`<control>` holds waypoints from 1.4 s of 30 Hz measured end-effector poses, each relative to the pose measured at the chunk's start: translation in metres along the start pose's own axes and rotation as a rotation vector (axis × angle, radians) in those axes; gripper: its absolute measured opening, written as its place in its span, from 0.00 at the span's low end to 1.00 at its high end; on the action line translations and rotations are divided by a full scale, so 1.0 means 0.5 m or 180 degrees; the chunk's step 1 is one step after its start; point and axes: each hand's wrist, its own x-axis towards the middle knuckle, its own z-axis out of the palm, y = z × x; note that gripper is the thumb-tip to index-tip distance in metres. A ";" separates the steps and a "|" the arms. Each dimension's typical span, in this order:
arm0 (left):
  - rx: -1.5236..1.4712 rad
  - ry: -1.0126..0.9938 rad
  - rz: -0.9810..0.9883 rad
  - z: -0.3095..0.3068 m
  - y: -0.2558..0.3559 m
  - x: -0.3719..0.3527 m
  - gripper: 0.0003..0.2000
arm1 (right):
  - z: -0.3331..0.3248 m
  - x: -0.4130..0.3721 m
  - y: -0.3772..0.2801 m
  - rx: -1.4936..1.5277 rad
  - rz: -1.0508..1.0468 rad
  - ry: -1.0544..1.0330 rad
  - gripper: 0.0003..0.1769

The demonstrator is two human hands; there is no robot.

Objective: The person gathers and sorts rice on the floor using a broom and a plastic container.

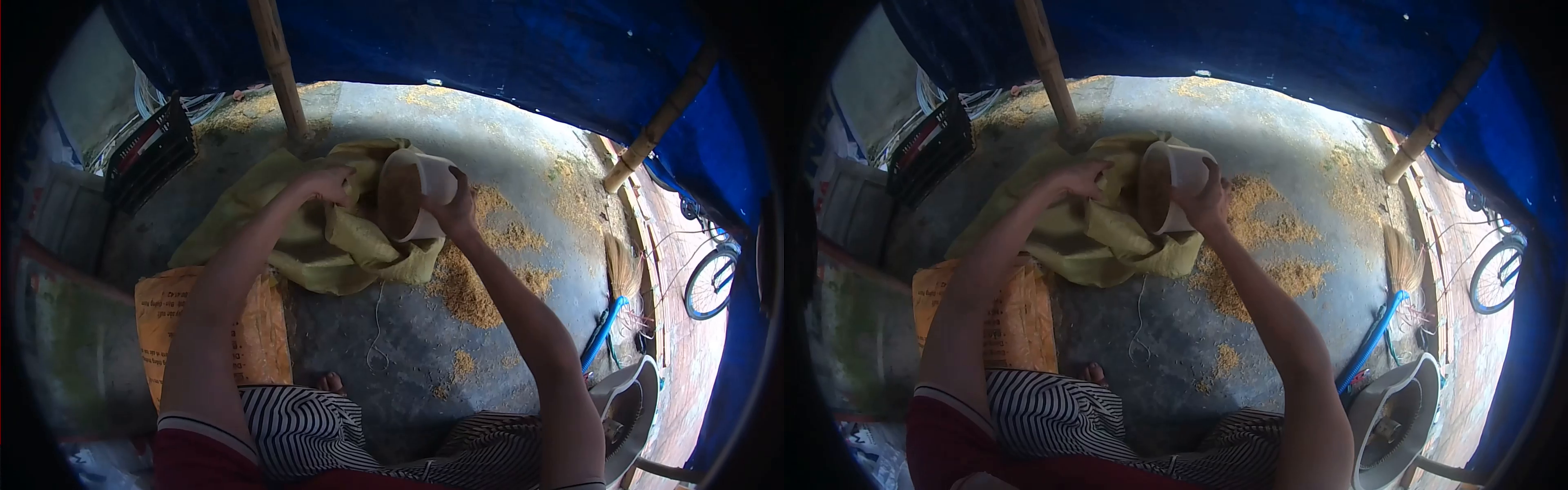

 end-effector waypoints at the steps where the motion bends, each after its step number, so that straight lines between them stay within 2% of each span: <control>1: -0.0014 0.0005 -0.0023 -0.017 0.010 -0.010 0.41 | 0.017 -0.004 -0.015 -0.0560 -0.0088 0.0195 0.48; 2: -0.0066 -0.0119 -0.0009 -0.036 0.021 -0.018 0.42 | 0.031 -0.009 -0.029 -0.1118 -0.0183 0.0391 0.49; 4: -0.0124 -0.0225 -0.0018 -0.052 0.013 -0.022 0.44 | 0.053 -0.020 -0.052 -0.0940 -0.0097 0.0303 0.50; 6: -0.0348 -0.0201 0.0029 -0.061 -0.005 -0.026 0.43 | 0.080 -0.021 -0.046 -0.1269 -0.0506 0.0281 0.51; 8: -0.0521 -0.0185 -0.0074 -0.064 -0.035 -0.028 0.44 | 0.096 -0.029 -0.053 -0.1288 -0.0642 0.0143 0.51; 10: -0.0697 -0.0185 -0.0153 -0.075 -0.044 -0.039 0.44 | 0.112 -0.035 -0.063 -0.1200 -0.1103 -0.0103 0.51; 12: -0.0796 -0.0295 -0.0639 -0.092 -0.056 -0.052 0.44 | 0.117 -0.039 -0.076 -0.0822 -0.1074 -0.0326 0.52; 17: -0.1312 -0.0319 -0.0819 -0.093 -0.120 -0.055 0.44 | 0.107 -0.047 -0.111 -0.1233 -0.1292 -0.0287 0.53; 24: -0.1710 -0.0287 -0.0893 -0.091 -0.107 -0.060 0.43 | 0.093 -0.041 -0.104 -0.1056 -0.1322 -0.0256 0.53; 26: -0.1684 -0.0222 -0.0878 -0.088 -0.096 -0.059 0.43 | 0.086 -0.041 -0.098 -0.1744 -0.1832 -0.0104 0.53; 27: -0.1663 -0.0155 -0.0877 -0.086 -0.095 -0.056 0.42 | 0.084 -0.038 -0.093 -0.1758 -0.1809 -0.0079 0.53; 29: -0.1513 -0.0206 -0.0895 -0.086 -0.094 -0.053 0.42 | 0.075 -0.031 -0.078 -0.0708 -0.1466 -0.0040 0.52; 32: -0.1129 -0.0247 -0.0923 -0.079 -0.119 -0.034 0.42 | 0.040 -0.025 -0.079 -0.0974 -0.0991 0.0203 0.52; 34: -0.0525 -0.0316 -0.0955 -0.083 -0.110 -0.036 0.41 | 0.002 -0.011 -0.069 -0.0909 -0.0810 0.0364 0.53; 35: -0.0493 -0.0413 -0.0854 -0.075 -0.109 -0.030 0.41 | -0.016 0.000 -0.056 -0.0558 -0.0549 0.0517 0.53; 36: 0.0416 -0.0140 -0.0479 -0.067 -0.109 -0.023 0.39 | -0.040 0.009 -0.041 -0.0200 -0.0305 0.0672 0.54; 37: 0.1302 0.0173 -0.0090 -0.063 -0.088 -0.016 0.37 | -0.070 0.016 -0.024 -0.0233 -0.0234 0.0748 0.54; 39: 0.1211 0.0252 -0.0124 -0.055 -0.016 0.009 0.35 | -0.130 0.033 0.004 0.0161 0.0319 0.0935 0.56; 41: 0.1110 0.0348 -0.0206 -0.040 0.078 0.016 0.33 | -0.196 0.027 0.046 -0.0591 0.0214 0.1280 0.55; 42: 0.1152 0.0475 0.0146 -0.027 0.126 0.016 0.32 | -0.228 0.015 0.059 -0.1122 0.0148 0.1442 0.54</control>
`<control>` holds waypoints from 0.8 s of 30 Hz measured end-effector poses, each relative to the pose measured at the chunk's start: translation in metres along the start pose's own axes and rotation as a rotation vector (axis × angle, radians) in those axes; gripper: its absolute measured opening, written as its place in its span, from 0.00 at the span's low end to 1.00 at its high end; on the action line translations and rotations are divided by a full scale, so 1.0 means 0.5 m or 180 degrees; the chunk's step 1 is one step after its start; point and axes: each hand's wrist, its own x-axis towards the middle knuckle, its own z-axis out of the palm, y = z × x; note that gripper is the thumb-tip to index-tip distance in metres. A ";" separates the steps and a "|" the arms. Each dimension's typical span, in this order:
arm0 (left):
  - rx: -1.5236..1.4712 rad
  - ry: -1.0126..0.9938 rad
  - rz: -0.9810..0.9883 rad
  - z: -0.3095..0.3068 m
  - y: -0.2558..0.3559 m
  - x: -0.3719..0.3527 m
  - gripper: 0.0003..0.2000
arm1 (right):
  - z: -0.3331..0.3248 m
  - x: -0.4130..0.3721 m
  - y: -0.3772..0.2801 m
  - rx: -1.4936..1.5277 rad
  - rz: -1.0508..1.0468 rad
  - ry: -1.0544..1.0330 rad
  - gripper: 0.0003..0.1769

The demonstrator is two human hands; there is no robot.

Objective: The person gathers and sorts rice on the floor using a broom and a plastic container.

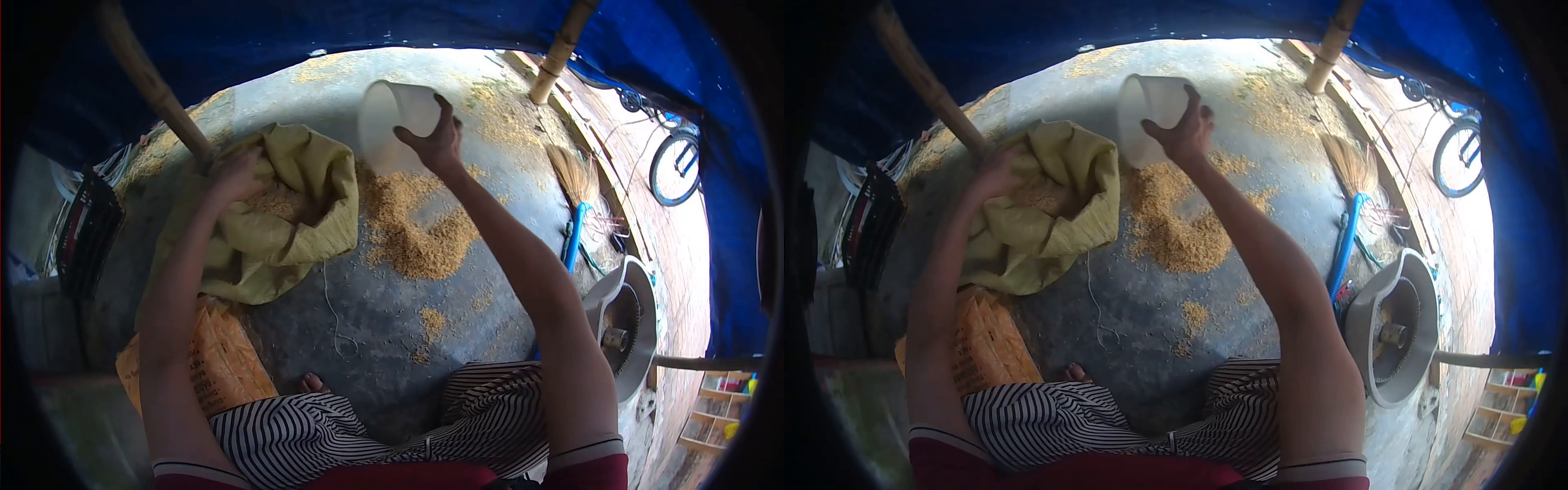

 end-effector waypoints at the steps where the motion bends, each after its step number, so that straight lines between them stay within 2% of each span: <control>1: 0.0016 0.0189 0.0326 0.000 0.049 0.003 0.30 | -0.028 -0.005 0.025 -0.0016 0.0029 0.0021 0.54; 2: 0.0016 0.0177 0.0369 0.004 0.095 0.008 0.30 | -0.057 -0.017 0.049 -0.0606 -0.0090 0.0027 0.54; 3: -0.0177 -0.0171 0.0539 0.009 0.141 0.013 0.31 | -0.089 -0.026 0.075 -0.1201 -0.0199 0.0029 0.54; 4: -0.0369 -0.0521 0.0707 0.017 0.187 0.017 0.33 | -0.113 -0.032 0.114 -0.1229 -0.0161 0.0050 0.54; 6: -0.0865 -0.1515 0.0622 0.043 0.277 0.024 0.35 | -0.148 -0.048 0.194 -0.1896 -0.0131 -0.0278 0.55; 8: -0.0804 -0.1558 0.1212 0.155 0.322 0.031 0.42 | -0.188 -0.069 0.244 -0.2105 0.0009 -0.0372 0.55; 10: -0.0707 -0.2433 0.1542 0.208 0.367 0.030 0.50 | -0.221 -0.090 0.286 -0.2304 0.0151 -0.0469 0.55; 11: -0.0691 -0.2439 0.1570 0.250 0.375 0.025 0.50 | -0.234 -0.099 0.304 -0.2385 0.0184 -0.0571 0.54; 13: -0.0235 -0.2243 0.1342 0.338 0.373 0.021 0.60 | -0.253 -0.109 0.339 -0.2433 0.0232 -0.0669 0.53; 14: -0.0220 -0.2255 0.1353 0.356 0.375 0.023 0.60 | -0.256 -0.111 0.353 -0.2428 0.0253 -0.0665 0.53; 16: -0.0290 -0.2256 0.0955 0.388 0.377 0.027 0.68 | -0.260 -0.123 0.378 -0.2634 0.0274 -0.0636 0.54; 20: -0.0208 -0.2128 0.0644 0.455 0.376 0.036 0.72 | -0.226 -0.143 0.375 -0.2664 0.0484 -0.0685 0.54; 23: -0.0043 -0.2057 0.0336 0.470 0.415 0.011 0.72 | -0.187 -0.173 0.331 -0.2772 0.0263 -0.0711 0.51; 24: -0.0039 -0.1944 0.0300 0.467 0.435 -0.002 0.72 | -0.184 -0.182 0.313 -0.2774 0.0152 -0.0905 0.52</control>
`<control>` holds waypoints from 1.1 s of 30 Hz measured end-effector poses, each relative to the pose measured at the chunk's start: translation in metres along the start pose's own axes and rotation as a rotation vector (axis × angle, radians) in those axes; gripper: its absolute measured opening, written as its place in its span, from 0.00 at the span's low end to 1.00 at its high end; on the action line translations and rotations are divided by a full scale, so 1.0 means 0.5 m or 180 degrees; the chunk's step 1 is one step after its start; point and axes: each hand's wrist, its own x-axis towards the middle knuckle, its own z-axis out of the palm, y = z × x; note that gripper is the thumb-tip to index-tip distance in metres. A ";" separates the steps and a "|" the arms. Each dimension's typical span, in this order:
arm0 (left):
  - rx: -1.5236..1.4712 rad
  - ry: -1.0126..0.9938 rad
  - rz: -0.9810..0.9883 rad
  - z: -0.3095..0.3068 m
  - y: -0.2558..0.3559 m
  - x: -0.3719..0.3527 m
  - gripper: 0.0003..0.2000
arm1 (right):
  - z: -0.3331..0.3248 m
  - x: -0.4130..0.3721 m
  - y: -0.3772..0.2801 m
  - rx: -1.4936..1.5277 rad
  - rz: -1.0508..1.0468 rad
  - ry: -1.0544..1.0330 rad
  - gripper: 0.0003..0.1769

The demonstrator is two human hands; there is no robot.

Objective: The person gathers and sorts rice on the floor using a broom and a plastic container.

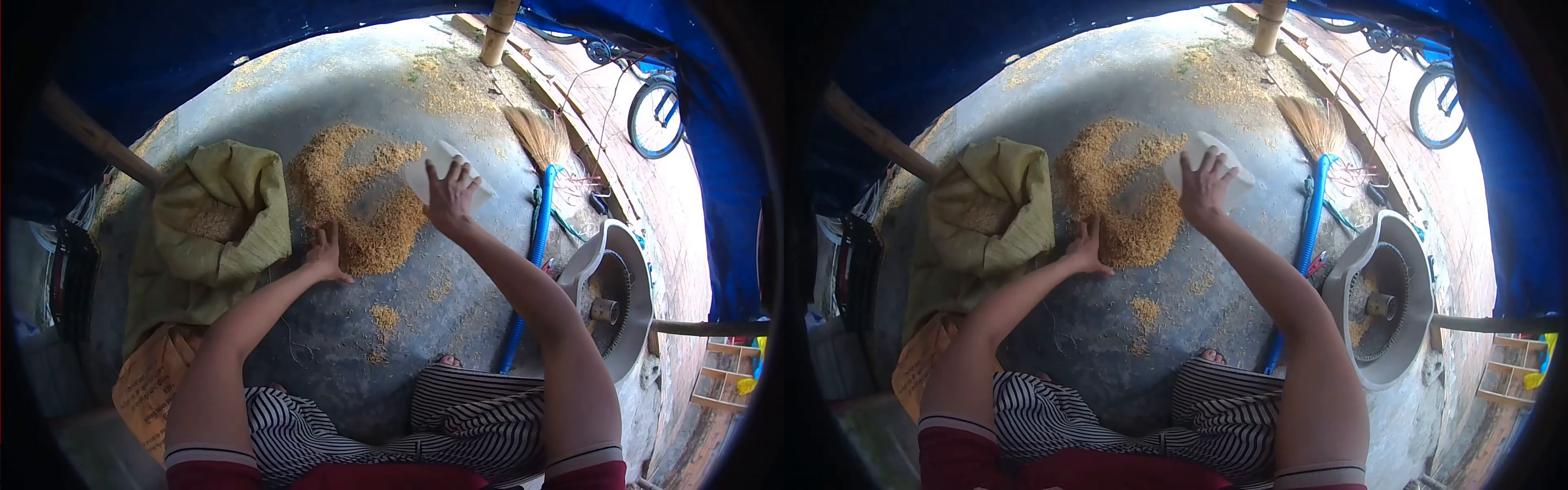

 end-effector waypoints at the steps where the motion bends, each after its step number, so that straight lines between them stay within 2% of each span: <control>1: 0.0004 0.0116 -0.0026 0.006 0.020 -0.006 0.71 | -0.018 -0.009 -0.016 0.0046 -0.0069 -0.0142 0.51; 2: 0.0020 0.0098 -0.0019 0.019 0.034 -0.004 0.71 | -0.037 -0.018 -0.030 0.0091 -0.0136 -0.0282 0.51; 5: -0.0427 0.0680 -0.0059 0.045 0.082 -0.005 0.67 | -0.081 -0.047 -0.060 0.0511 -0.0352 -0.0451 0.50; 9: -0.0943 0.0826 -0.0268 0.079 0.120 0.037 0.64 | -0.113 -0.073 -0.098 0.0616 -0.0547 -0.0699 0.49; 11: -0.0909 0.1168 0.0213 0.132 0.110 0.100 0.57 | -0.136 -0.076 -0.112 0.0853 -0.0513 -0.0871 0.48; 12: -0.0917 0.1183 0.0192 0.170 0.101 0.143 0.57 | -0.144 -0.075 -0.119 0.1085 -0.0461 -0.1053 0.47; 14: -0.0810 0.1781 0.0486 0.229 0.086 0.210 0.62 | -0.135 -0.072 -0.119 0.1089 -0.0501 -0.1025 0.48; 16: -0.1081 0.1740 0.0396 0.180 0.099 0.170 0.62 | -0.121 -0.065 -0.112 0.1091 -0.0526 -0.0994 0.48; 18: -0.1348 0.1683 0.0323 0.130 0.115 0.134 0.63 | -0.105 -0.050 -0.100 0.1436 -0.0255 -0.1115 0.49; 20: -0.2281 0.1372 0.0004 0.085 0.126 0.119 0.62 | -0.072 -0.023 -0.079 0.1719 -0.0258 -0.1253 0.50; 21: -0.2288 0.1388 -0.0013 0.059 0.132 0.112 0.62 | -0.072 -0.012 -0.072 0.1800 -0.0017 -0.1473 0.51; 23: -0.1756 0.0881 -0.0266 0.011 0.141 0.103 0.58 | -0.082 0.006 -0.055 0.2083 0.0441 -0.1745 0.51; 24: -0.1772 0.0899 -0.0297 -0.007 0.138 0.105 0.58 | -0.054 0.023 -0.028 0.2741 0.0433 -0.1857 0.49; 26: -0.1927 0.0917 0.0297 -0.039 0.132 0.109 0.55 | -0.042 0.041 0.018 0.3434 0.0682 -0.2072 0.49; 27: -0.1914 0.1035 0.0258 -0.083 0.142 0.068 0.47 | -0.057 0.044 0.033 0.3555 0.0891 -0.2127 0.49; 28: -0.1907 0.1041 0.0255 -0.097 0.133 0.064 0.47 | -0.073 0.046 0.049 0.3674 0.1113 -0.2175 0.50; 30: -0.2418 0.1395 0.0863 -0.127 0.102 0.061 0.35 | -0.040 0.061 0.086 0.3959 0.1206 -0.2225 0.51; 31: -0.2579 0.1819 0.0742 -0.129 0.085 0.080 0.28 | -0.035 0.065 0.094 0.4171 0.1270 -0.2270 0.51; 32: -0.2578 0.1847 0.0748 -0.127 0.062 0.093 0.28 | -0.028 0.074 0.097 0.4382 0.1326 -0.2311 0.51; 33: -0.2771 0.1941 0.0487 -0.135 0.041 0.091 0.27 | -0.021 0.087 0.093 0.4336 0.1395 -0.2267 0.51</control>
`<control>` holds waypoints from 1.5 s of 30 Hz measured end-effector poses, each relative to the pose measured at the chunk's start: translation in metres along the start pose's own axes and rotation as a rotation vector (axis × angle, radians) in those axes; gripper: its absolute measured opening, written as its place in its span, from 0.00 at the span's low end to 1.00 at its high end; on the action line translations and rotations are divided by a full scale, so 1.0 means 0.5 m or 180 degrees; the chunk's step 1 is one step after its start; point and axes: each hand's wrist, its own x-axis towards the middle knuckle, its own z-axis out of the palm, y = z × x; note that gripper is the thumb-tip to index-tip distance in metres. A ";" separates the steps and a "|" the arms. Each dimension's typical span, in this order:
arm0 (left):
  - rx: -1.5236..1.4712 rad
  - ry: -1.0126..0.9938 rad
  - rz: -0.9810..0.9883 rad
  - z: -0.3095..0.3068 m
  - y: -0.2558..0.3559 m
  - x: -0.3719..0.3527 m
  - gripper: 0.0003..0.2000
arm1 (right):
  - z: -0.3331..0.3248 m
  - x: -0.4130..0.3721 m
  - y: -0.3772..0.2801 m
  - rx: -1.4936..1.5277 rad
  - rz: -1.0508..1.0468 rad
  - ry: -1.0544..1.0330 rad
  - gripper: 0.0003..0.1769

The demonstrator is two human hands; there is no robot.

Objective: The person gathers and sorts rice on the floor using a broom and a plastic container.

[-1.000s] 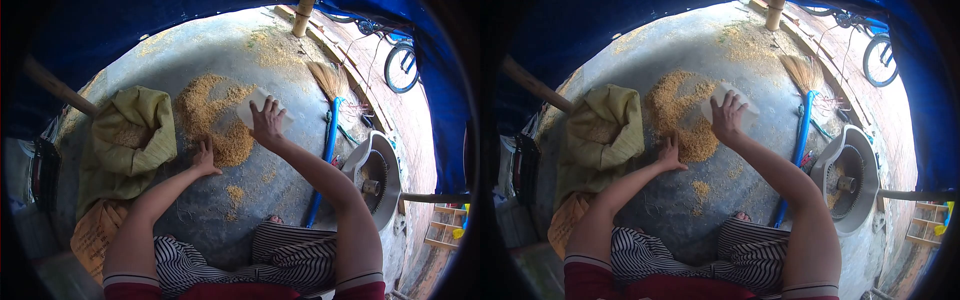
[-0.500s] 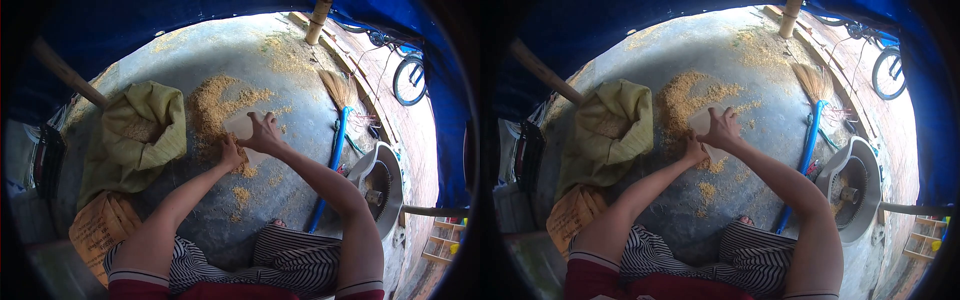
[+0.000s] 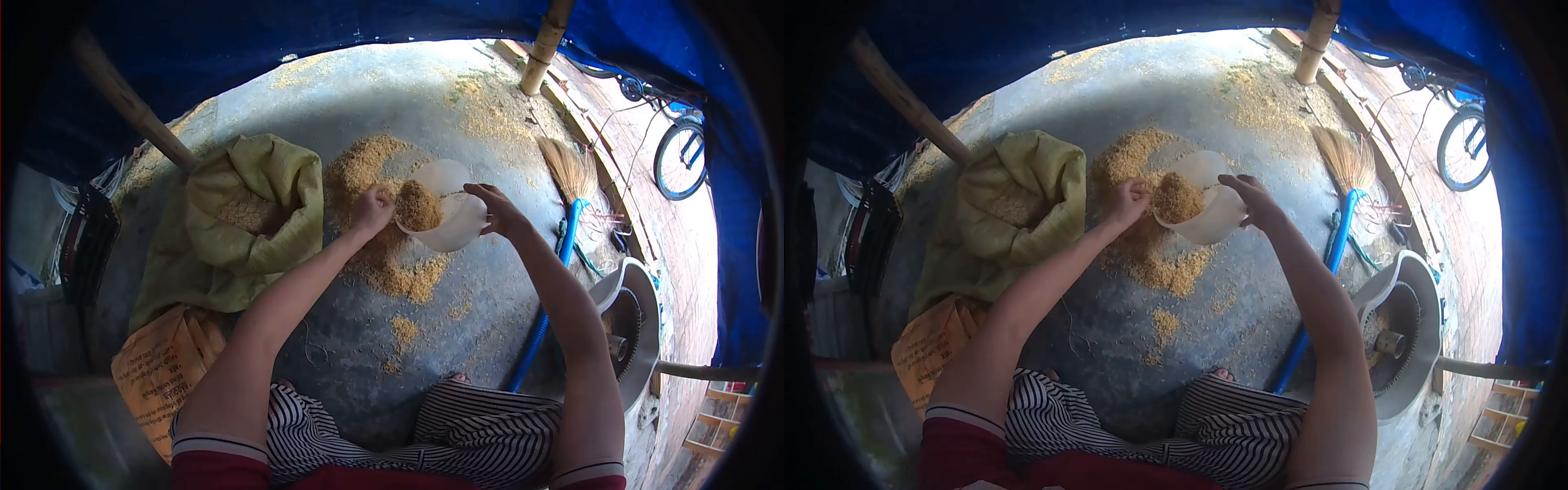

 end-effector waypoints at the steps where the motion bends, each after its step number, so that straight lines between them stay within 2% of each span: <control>1: -0.0103 0.0210 -0.0230 -0.019 -0.012 0.006 0.27 | 0.014 0.002 -0.012 -0.0010 -0.0025 -0.0007 0.51; 2: -0.0097 0.0232 -0.0214 -0.035 -0.029 0.009 0.27 | 0.035 0.007 -0.021 -0.0133 -0.0228 0.0261 0.51; 3: 0.0306 0.0369 -0.0404 -0.039 -0.061 0.011 0.29 | 0.050 0.013 -0.031 -0.0247 -0.0426 0.0535 0.51; 4: 0.0709 0.0495 -0.0596 -0.044 -0.080 0.006 0.31 | 0.068 0.035 -0.032 -0.0774 -0.0950 0.0642 0.50; 5: 0.0716 0.0496 -0.0572 -0.048 -0.099 0.002 0.31 | 0.084 0.050 -0.025 -0.1610 -0.1327 0.0880 0.49; 7: 0.1736 0.0391 -0.0816 -0.057 -0.125 -0.010 0.45 | 0.141 -0.023 -0.067 -0.2568 -0.1973 0.0827 0.43; 8: 0.1739 0.0388 -0.0800 -0.066 -0.142 -0.011 0.45 | 0.161 -0.036 -0.077 -0.2563 -0.1973 0.0844 0.43; 10: 0.1881 -0.0344 -0.0791 -0.090 -0.173 -0.013 0.59 | 0.192 -0.045 -0.089 -0.2822 -0.2352 0.0666 0.44; 11: 0.1871 -0.0326 -0.0795 -0.098 -0.187 -0.011 0.59 | 0.201 -0.040 -0.092 -0.2834 -0.2367 0.0658 0.44; 13: 0.1920 -0.0616 -0.0947 -0.118 -0.195 -0.012 0.66 | 0.218 -0.026 -0.102 -0.3762 -0.3334 0.1444 0.47; 14: 0.1910 -0.0590 -0.0956 -0.120 -0.197 -0.012 0.66 | 0.225 -0.009 -0.114 -0.3456 -0.3307 0.1347 0.49; 16: 0.2684 -0.0816 -0.1040 -0.113 -0.184 -0.012 0.69 | 0.238 0.040 -0.128 -0.3295 -0.3344 0.1378 0.49; 17: 0.2685 -0.0783 -0.1056 -0.110 -0.186 -0.012 0.69 | 0.245 0.064 -0.134 -0.3125 -0.3350 0.1417 0.50; 19: 0.2951 -0.0773 -0.0953 -0.105 -0.193 -0.014 0.70 | 0.258 0.100 -0.153 -0.3347 -0.3380 0.1472 0.50; 22: 0.2859 -0.0760 -0.0884 -0.108 -0.199 -0.017 0.69 | 0.271 0.187 -0.155 -0.3339 -0.3040 0.2110 0.49; 26: 0.2759 -0.0771 -0.0777 -0.109 -0.198 -0.020 0.69 | 0.285 0.267 -0.158 -0.3457 -0.2934 0.2431 0.49; 31: 0.2762 -0.0614 -0.0843 -0.113 -0.168 -0.024 0.70 | 0.348 0.310 -0.160 -0.3569 -0.2950 0.2135 0.45; 33: 0.2966 -0.0570 -0.0989 -0.112 -0.162 -0.022 0.71 | 0.374 0.310 -0.154 -0.3841 -0.3410 0.1662 0.41; 35: 0.2901 -0.0658 -0.1012 -0.121 -0.152 -0.023 0.71 | 0.393 0.314 -0.132 -0.3915 -0.4059 0.1448 0.33; 37: 0.2838 -0.0763 -0.1022 -0.125 -0.148 -0.027 0.71 | 0.404 0.276 -0.117 -0.4120 -0.4500 0.1144 0.38; 39: 0.2581 -0.0456 -0.0785 -0.125 -0.158 -0.037 0.71 | 0.401 0.224 -0.103 -0.4266 -0.4537 0.0921 0.37; 42: 0.2965 -0.0368 -0.0750 -0.127 -0.153 -0.040 0.70 | 0.383 0.137 -0.075 -0.4314 -0.4505 0.0465 0.37; 44: 0.2840 -0.0425 -0.0755 -0.131 -0.158 -0.040 0.70 | 0.366 0.075 -0.063 -0.4304 -0.4218 0.0001 0.41; 45: 0.2724 -0.0477 -0.0766 -0.130 -0.166 -0.043 0.69 | 0.356 0.052 -0.051 -0.4313 -0.4205 -0.0018 0.41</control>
